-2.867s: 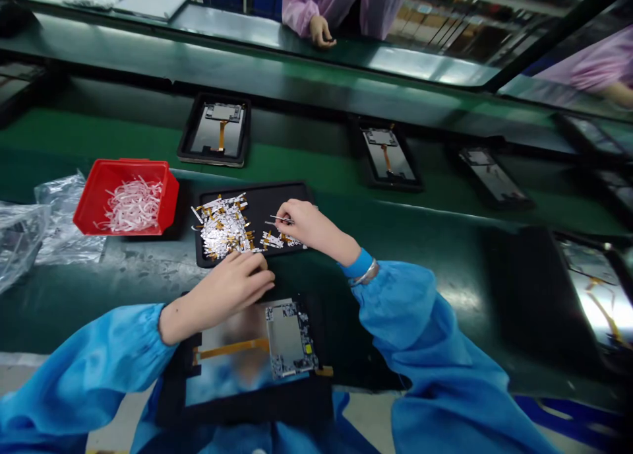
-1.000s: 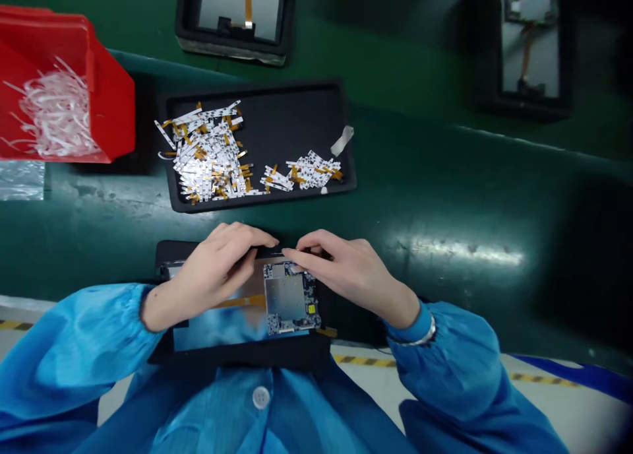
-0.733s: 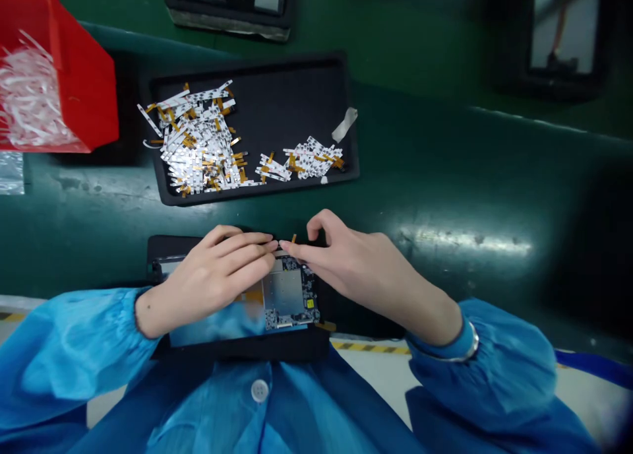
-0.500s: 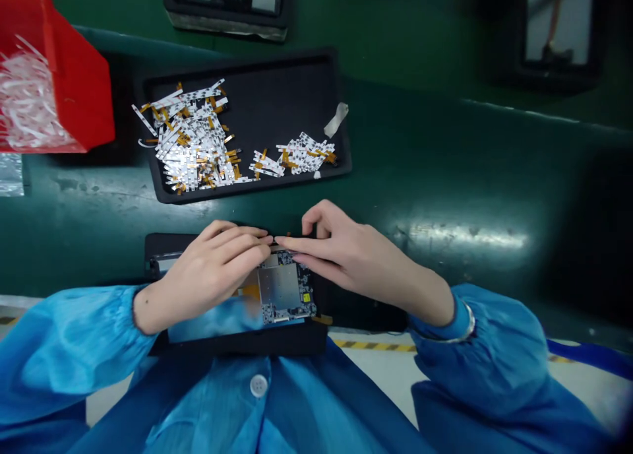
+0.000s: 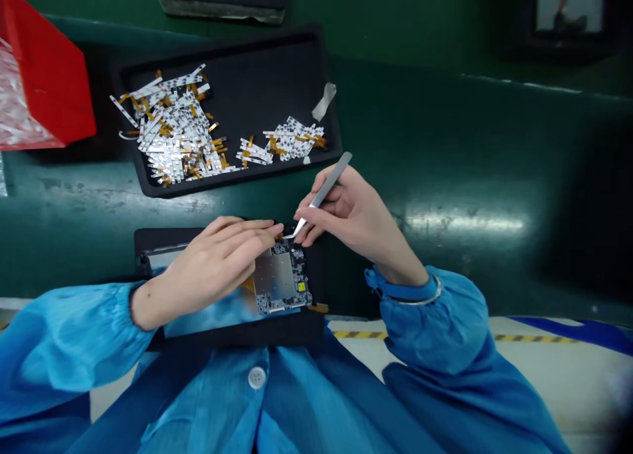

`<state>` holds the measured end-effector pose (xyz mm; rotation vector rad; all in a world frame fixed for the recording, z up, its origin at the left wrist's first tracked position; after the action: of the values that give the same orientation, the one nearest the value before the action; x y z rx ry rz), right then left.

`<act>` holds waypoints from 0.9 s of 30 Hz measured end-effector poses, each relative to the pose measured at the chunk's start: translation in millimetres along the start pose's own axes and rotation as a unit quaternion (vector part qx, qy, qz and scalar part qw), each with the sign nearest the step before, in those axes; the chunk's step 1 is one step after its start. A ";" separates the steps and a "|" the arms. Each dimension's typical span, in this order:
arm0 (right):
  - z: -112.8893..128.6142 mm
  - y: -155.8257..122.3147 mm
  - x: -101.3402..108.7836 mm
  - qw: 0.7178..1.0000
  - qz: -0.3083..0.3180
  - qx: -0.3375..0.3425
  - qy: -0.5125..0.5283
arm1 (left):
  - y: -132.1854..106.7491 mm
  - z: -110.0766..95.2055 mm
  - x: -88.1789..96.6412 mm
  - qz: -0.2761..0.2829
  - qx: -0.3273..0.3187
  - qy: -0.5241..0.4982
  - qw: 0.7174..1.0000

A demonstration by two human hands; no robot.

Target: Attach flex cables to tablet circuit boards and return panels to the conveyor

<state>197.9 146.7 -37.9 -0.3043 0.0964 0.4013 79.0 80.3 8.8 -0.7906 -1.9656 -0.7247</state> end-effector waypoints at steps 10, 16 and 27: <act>-0.8 -0.1 2.5 1.000 -0.021 0.021 0.005 | 23.6 10.5 2.7 -0.028 0.059 -0.033 0.997; -4.4 -1.2 3.0 0.999 -0.025 0.014 0.016 | 29.8 19.1 8.0 -0.040 0.105 -0.103 0.988; -0.3 -3.8 2.5 1.000 -0.026 0.015 -0.005 | -2.7 -18.5 12.8 -0.002 -0.012 0.059 0.998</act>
<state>201.7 144.2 -37.5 -0.2755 0.0849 0.3486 81.0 68.1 27.8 -0.7416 -1.8573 -0.7809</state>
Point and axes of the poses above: each hand's wrist, its own y-axis towards the middle knuckle, its own x-axis out of the back of the hand, z = x × y, the point moved 10 cm from there along y, towards the middle knuckle
